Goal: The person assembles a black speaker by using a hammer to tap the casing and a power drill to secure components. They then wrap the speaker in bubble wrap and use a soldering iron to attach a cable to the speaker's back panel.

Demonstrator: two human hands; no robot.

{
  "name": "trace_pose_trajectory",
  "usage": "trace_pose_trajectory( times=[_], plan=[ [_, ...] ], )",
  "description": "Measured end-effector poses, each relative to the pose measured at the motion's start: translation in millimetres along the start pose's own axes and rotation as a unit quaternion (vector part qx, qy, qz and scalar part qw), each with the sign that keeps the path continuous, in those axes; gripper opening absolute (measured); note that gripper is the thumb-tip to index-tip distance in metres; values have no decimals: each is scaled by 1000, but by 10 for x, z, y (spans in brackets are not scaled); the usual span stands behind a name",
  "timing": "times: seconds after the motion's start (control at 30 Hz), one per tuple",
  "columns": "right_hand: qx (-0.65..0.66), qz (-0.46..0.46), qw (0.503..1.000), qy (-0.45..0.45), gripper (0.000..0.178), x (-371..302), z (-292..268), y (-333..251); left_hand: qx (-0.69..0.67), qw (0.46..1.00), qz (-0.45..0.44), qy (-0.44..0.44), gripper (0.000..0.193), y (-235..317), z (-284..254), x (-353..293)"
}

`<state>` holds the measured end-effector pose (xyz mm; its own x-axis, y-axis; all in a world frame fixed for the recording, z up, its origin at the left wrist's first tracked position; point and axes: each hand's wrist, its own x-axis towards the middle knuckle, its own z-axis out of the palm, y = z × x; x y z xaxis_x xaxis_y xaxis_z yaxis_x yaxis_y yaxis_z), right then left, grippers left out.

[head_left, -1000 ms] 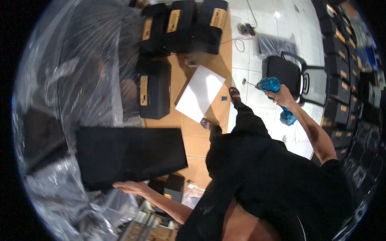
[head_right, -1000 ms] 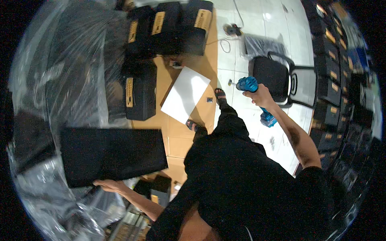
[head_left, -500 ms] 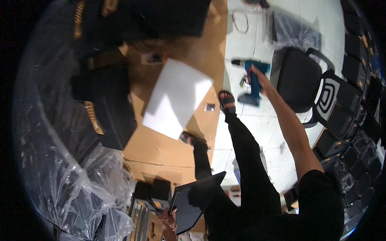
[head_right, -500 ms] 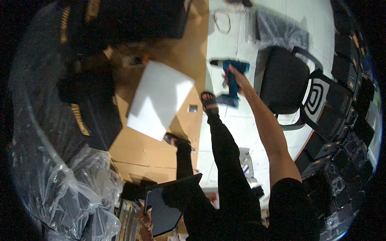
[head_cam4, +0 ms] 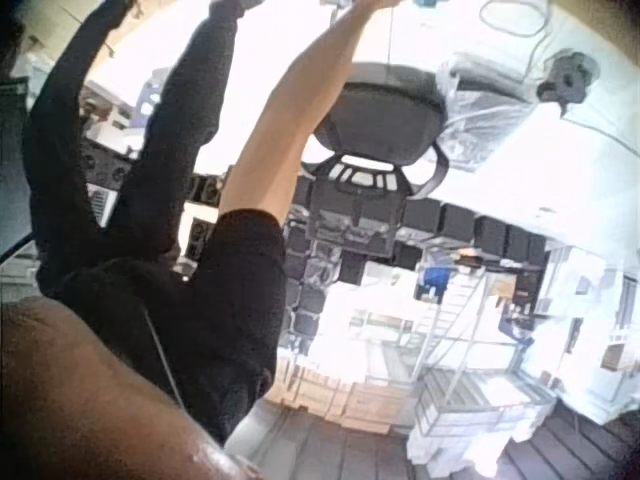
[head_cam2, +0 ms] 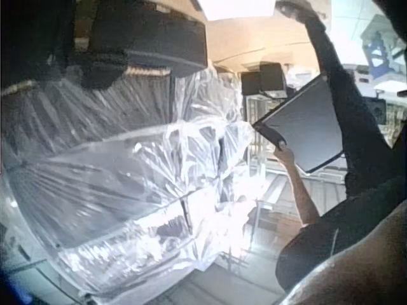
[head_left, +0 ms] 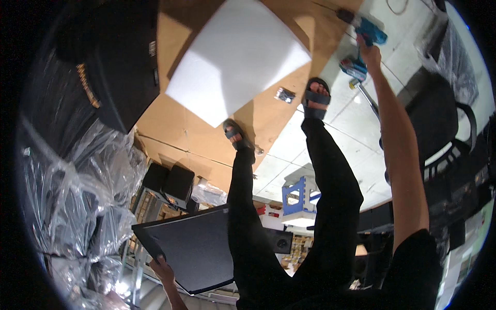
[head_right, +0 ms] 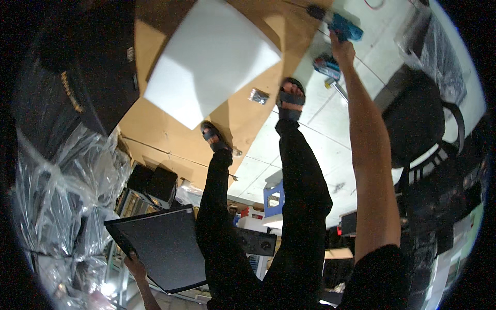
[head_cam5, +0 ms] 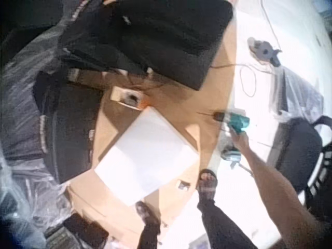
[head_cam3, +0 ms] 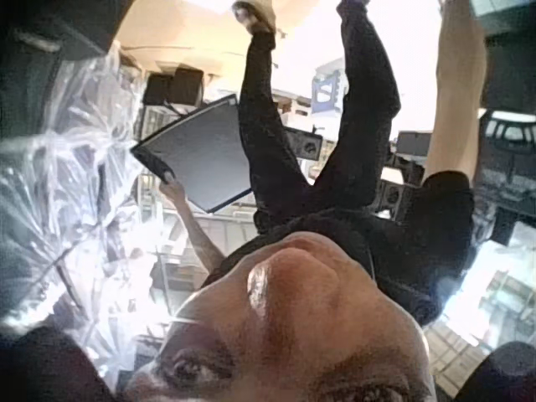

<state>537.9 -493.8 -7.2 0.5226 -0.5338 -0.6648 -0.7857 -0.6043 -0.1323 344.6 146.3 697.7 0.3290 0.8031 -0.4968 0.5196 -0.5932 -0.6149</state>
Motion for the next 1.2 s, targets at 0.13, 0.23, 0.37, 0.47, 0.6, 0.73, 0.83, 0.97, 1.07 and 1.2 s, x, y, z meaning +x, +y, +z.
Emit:
trace_pose_trajectory(
  times=[0.13, 0.23, 0.37, 0.47, 0.6, 0.73, 0.83, 0.97, 1.07, 1.2],
  plan=[
    [11, -247, 968, 40, 100, -1357, -48, -1197, -119, 982, -128, 65, 51, -449, 18, -217],
    [-147, -443, 884, -17, 105, -2047, 604, -1945, -163, 971, -108, 136, 54, -650, 219, -309],
    [-207, -528, 818, -95, 107, -2785, 1265, -2430, -104, 972, -189, 88, 60, -845, 671, -250],
    [-269, -514, 812, -63, 103, -3071, 1677, -2379, -126, 955, -257, 78, 64, -1372, 1383, -84],
    [-340, -595, 726, -57, 102, -3233, 1871, -1893, -151, 941, -302, -15, 67, -1541, 1557, -148],
    [-390, -590, 705, -46, 105, -3292, 1843, -1820, -268, 934, -234, 43, 70, -2059, 1953, -114],
    [-440, -552, 707, -47, 106, -3570, 1775, -1932, -353, 869, -343, 49, 59, -2640, 2553, -141],
    [-432, -595, 677, -16, 101, -4211, 1499, -1576, -239, 945, -187, 124, 61, -3064, 3396, -471],
    [-464, -563, 672, -130, 97, -4999, 879, -1254, -377, 898, -198, 110, 53, -3077, 3532, -506],
    [-507, -544, 617, -258, 74, -5839, -136, -1180, -463, 857, -228, -3, 46, -2901, 3223, -581]
  ],
)
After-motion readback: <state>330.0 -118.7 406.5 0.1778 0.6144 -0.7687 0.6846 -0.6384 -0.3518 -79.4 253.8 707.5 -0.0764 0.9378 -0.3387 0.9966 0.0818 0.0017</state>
